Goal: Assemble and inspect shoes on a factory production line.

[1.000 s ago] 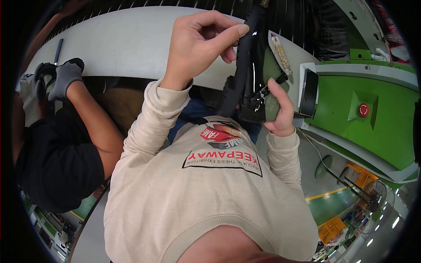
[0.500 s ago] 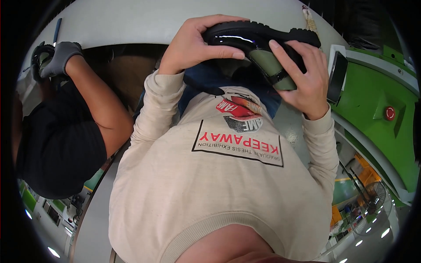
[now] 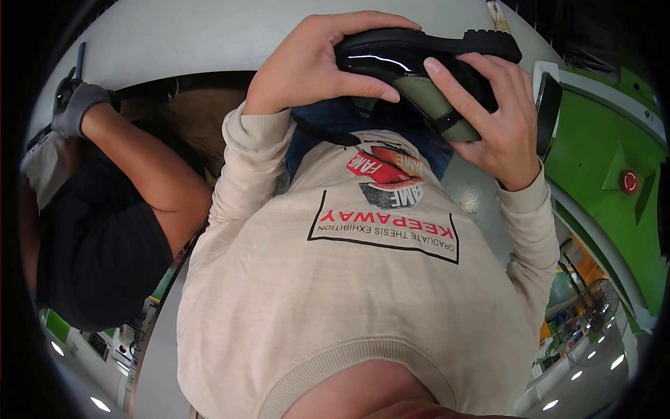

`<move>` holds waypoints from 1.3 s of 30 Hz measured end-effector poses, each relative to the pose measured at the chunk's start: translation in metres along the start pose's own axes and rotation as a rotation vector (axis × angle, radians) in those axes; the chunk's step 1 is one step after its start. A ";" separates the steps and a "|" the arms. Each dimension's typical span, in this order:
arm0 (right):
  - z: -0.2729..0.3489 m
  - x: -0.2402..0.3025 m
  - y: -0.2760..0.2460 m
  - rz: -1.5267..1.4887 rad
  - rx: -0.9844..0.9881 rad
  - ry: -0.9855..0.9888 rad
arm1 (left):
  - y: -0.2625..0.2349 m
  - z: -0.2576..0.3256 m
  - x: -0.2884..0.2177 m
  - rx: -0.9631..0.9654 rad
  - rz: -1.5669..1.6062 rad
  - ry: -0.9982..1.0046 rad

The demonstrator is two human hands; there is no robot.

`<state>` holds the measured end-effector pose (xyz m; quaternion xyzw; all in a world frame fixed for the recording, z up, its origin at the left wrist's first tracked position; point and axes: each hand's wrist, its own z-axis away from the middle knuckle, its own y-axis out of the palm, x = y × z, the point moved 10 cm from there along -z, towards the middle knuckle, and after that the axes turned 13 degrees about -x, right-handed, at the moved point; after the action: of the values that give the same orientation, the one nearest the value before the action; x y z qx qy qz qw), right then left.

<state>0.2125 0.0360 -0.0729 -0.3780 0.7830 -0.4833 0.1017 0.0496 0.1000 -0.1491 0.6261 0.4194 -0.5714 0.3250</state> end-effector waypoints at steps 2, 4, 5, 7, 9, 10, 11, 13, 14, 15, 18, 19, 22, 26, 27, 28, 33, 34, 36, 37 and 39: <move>-0.004 -0.001 0.000 -0.004 0.011 0.021 | 0.001 -0.005 0.006 0.021 0.046 -0.069; -0.008 -0.004 -0.010 -0.068 -0.092 0.086 | -0.002 -0.006 0.008 0.016 0.096 -0.087; -0.011 -0.005 -0.012 -0.064 -0.096 0.085 | -0.003 -0.006 0.010 0.008 0.144 -0.109; -0.017 -0.004 -0.009 0.004 -0.018 0.047 | -0.003 -0.004 0.012 0.000 0.147 -0.096; -0.015 -0.008 -0.007 -0.023 -0.026 0.054 | -0.003 -0.005 0.013 -0.011 0.134 -0.089; -0.013 -0.010 -0.007 -0.053 -0.032 0.060 | -0.003 -0.007 0.011 -0.004 0.129 -0.075; -0.015 -0.012 -0.008 -0.041 -0.044 0.057 | -0.004 -0.009 0.012 0.001 0.103 -0.079; -0.018 -0.015 -0.007 -0.098 -0.022 0.073 | -0.005 -0.014 0.012 0.001 0.118 -0.115; -0.020 -0.017 -0.012 -0.082 -0.042 0.065 | -0.006 -0.015 0.010 0.008 0.107 -0.092; -0.020 -0.018 -0.014 -0.143 -0.016 0.054 | -0.007 -0.016 0.013 0.013 0.134 -0.125; -0.032 -0.019 -0.041 -0.262 -0.043 -0.017 | -0.014 -0.030 0.020 0.040 0.105 -0.158; -0.040 -0.019 -0.052 -0.289 -0.043 -0.034 | -0.018 -0.030 0.021 0.015 0.056 -0.172; -0.066 -0.025 -0.089 -0.325 -0.024 0.042 | -0.022 -0.038 -0.016 -0.051 0.005 0.132; -0.092 -0.004 -0.100 -0.168 -0.024 -0.093 | 0.023 -0.039 -0.110 -0.065 -0.097 0.344; -0.097 0.002 -0.096 -0.172 -0.091 -0.107 | 0.028 -0.038 -0.123 -0.103 -0.193 0.358; -0.100 0.008 -0.095 -0.183 -0.146 -0.118 | 0.029 -0.038 -0.137 -0.180 -0.336 0.435; -0.075 -0.068 -0.107 -0.633 -0.551 0.171 | 0.006 -0.044 -0.144 -0.329 -0.365 0.415; -0.070 -0.072 -0.083 -0.650 -0.543 0.176 | 0.004 -0.044 -0.143 -0.324 -0.380 0.399; -0.057 -0.085 -0.032 -1.246 -0.562 0.441 | 0.004 -0.045 -0.146 -0.306 -0.421 0.424; -0.058 -0.071 -0.018 -1.269 -0.459 0.436 | 0.004 -0.046 -0.146 -0.302 -0.430 0.465; -0.060 -0.056 -0.009 -1.416 -0.532 0.459 | 0.011 -0.044 -0.153 -0.287 -0.470 0.518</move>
<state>0.2242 0.1129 -0.0466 -0.6891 0.4467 -0.2956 -0.4880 0.0795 0.1108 0.0074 0.5847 0.6958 -0.3883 0.1526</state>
